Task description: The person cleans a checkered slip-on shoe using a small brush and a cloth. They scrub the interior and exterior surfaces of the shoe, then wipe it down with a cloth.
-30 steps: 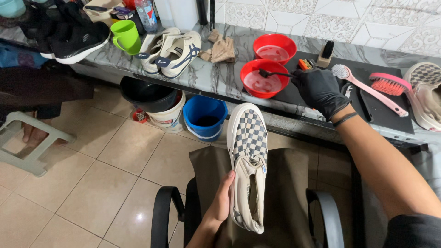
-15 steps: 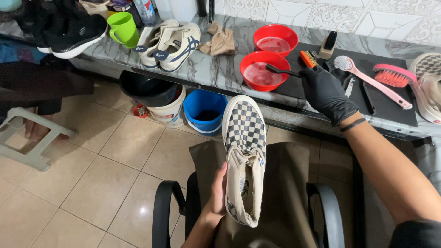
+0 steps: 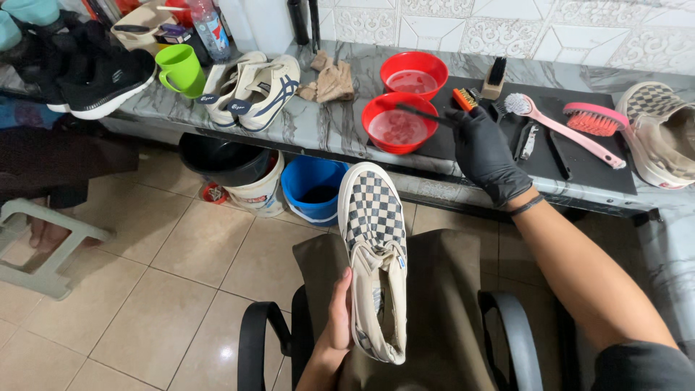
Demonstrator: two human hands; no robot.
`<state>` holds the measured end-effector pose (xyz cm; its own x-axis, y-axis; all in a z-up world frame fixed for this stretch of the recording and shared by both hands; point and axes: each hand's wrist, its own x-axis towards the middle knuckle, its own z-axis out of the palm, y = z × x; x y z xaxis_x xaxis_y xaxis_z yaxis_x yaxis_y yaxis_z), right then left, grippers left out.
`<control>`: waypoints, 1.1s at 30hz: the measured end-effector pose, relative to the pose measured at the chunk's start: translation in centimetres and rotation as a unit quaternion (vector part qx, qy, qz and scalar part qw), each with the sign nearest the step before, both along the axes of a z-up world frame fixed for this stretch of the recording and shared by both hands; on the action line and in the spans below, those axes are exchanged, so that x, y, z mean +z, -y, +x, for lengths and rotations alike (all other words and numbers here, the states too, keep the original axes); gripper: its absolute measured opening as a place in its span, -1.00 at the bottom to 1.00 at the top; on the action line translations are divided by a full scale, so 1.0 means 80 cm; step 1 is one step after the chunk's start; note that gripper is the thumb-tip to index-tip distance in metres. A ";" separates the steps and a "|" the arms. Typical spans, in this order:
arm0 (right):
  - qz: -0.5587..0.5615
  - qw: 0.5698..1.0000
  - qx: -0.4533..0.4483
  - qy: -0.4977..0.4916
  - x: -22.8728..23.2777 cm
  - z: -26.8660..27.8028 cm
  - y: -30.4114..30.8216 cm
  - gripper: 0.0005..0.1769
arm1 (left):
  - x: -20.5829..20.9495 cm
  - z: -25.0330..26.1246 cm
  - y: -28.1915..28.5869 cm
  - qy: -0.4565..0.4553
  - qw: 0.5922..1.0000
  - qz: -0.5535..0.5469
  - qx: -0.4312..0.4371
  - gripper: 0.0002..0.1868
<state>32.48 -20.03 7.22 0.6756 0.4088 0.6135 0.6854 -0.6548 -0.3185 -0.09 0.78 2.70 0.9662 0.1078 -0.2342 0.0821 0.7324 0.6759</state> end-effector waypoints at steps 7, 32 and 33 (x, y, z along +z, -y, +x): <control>-0.010 0.982 -0.184 -0.039 -0.019 0.003 0.033 -0.58 | 0.000 0.000 0.001 0.050 0.999 -0.019 -0.008 -0.29; -0.079 0.992 0.065 0.069 0.005 -0.262 -0.059 -0.71 | -0.014 0.015 0.017 0.003 0.998 0.028 0.051 -0.33; -0.073 0.988 0.044 0.126 0.011 -0.261 -0.055 -0.76 | -0.016 0.018 0.017 -0.009 0.998 0.026 0.060 -0.35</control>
<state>11.60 -15.62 8.14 0.4673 0.5552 0.6880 0.7870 -0.6159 -0.0375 1.32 -0.61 1.40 0.9411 0.2349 -0.2430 0.0090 0.7014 0.7127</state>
